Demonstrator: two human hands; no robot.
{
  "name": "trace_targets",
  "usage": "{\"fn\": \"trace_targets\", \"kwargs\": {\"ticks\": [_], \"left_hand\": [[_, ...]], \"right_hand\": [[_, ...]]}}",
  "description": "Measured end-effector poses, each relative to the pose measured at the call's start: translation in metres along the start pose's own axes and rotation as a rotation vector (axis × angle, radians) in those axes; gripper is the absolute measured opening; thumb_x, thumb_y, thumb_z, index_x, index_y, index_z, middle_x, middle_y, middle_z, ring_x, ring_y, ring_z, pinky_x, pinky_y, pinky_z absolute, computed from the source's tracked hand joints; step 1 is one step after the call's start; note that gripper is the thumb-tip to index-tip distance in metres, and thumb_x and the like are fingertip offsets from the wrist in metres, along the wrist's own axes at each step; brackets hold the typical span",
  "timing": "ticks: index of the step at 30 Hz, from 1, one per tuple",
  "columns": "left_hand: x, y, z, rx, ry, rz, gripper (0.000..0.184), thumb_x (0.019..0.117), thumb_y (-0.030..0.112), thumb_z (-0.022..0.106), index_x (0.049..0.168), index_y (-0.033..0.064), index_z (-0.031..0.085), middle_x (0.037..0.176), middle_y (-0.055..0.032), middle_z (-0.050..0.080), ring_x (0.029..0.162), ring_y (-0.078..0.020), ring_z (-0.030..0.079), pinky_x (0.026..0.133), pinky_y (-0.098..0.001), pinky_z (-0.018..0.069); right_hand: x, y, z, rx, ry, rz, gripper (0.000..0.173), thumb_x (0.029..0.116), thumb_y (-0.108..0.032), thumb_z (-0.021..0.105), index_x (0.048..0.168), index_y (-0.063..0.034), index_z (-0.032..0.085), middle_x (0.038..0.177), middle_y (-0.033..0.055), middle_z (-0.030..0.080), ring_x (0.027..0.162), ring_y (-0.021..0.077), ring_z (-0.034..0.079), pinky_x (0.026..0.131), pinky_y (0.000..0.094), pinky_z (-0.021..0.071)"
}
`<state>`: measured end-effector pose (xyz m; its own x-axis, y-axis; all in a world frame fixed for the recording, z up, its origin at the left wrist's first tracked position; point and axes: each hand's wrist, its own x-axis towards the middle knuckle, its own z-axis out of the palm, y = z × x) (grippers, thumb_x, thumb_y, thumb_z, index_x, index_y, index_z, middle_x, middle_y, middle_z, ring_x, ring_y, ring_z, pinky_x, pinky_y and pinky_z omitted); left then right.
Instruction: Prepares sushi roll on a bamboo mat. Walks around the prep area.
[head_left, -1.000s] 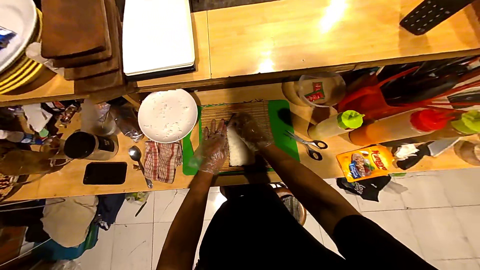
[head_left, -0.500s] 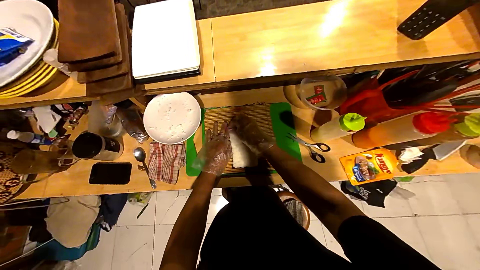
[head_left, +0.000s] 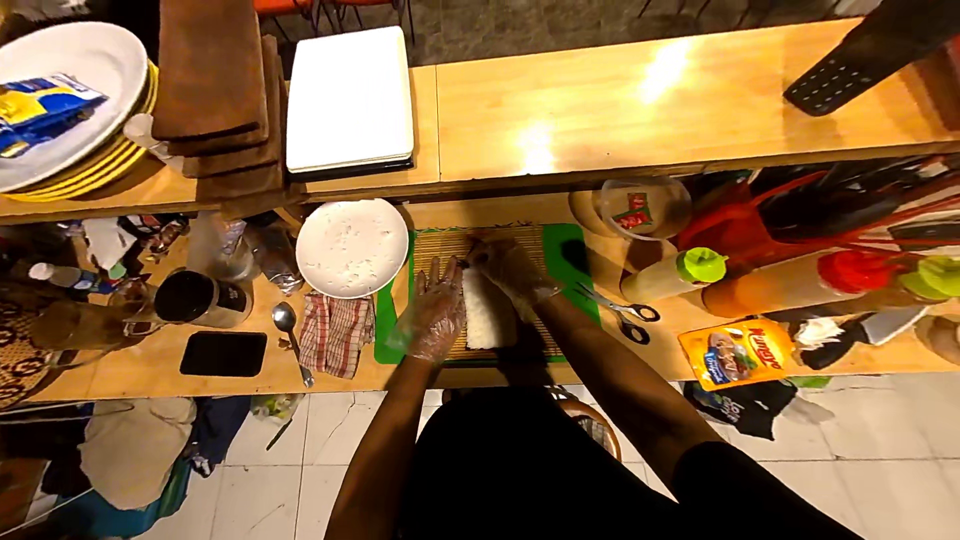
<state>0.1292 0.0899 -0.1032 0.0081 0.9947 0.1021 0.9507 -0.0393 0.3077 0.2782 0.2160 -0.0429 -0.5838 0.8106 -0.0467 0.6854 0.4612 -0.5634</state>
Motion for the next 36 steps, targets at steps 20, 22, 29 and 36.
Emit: {"fn": "trace_targets", "kwargs": {"ticks": [20,22,29,36], "left_hand": [[0.0,-0.005,0.004,0.04,-0.015,0.019,0.056,0.109,0.033,0.031,0.162,0.0158,0.03,0.171,0.0019,0.019,0.16,-0.0242,0.005,0.127,-0.0594,0.0078],[0.0,-0.007,0.004,0.03,-0.015,0.03,0.057,0.1091,0.035,0.031,0.162,0.0152,0.03,0.171,0.0013,0.019,0.16,-0.0258,0.004,0.127,-0.0597,0.0064],[0.002,-0.004,0.002,0.065,-0.035,0.011,0.058,0.1092,0.036,0.029,0.164,0.0162,0.025,0.172,0.0026,0.015,0.16,-0.0231,0.002,0.127,-0.0586,0.0058],[0.002,-0.002,-0.001,0.03,-0.04,0.004,0.057,0.109,0.034,0.03,0.163,0.0147,0.028,0.172,0.0003,0.017,0.16,-0.0242,0.004,0.127,-0.0598,0.0047]], "right_hand": [[0.002,0.012,0.005,0.102,-0.093,-0.019,0.019,0.0925,-0.017,0.074,0.107,-0.0053,0.075,0.109,0.0144,0.071,0.107,0.0279,0.067,0.101,0.0459,0.0523],[-0.005,0.016,0.016,0.149,-0.012,-0.038,0.017,0.0945,-0.015,0.071,0.105,-0.003,0.074,0.106,0.0153,0.072,0.104,0.0273,0.068,0.099,0.044,0.0532],[-0.009,0.01,0.01,0.126,-0.01,-0.09,0.02,0.0984,-0.021,0.066,0.11,-0.0054,0.073,0.111,0.0148,0.069,0.109,0.0273,0.066,0.099,0.0449,0.0531],[0.008,0.013,0.011,0.12,-0.077,-0.054,0.022,0.0997,-0.018,0.063,0.108,-0.0002,0.072,0.11,0.0194,0.07,0.108,0.0324,0.067,0.099,0.0502,0.0521]]}}
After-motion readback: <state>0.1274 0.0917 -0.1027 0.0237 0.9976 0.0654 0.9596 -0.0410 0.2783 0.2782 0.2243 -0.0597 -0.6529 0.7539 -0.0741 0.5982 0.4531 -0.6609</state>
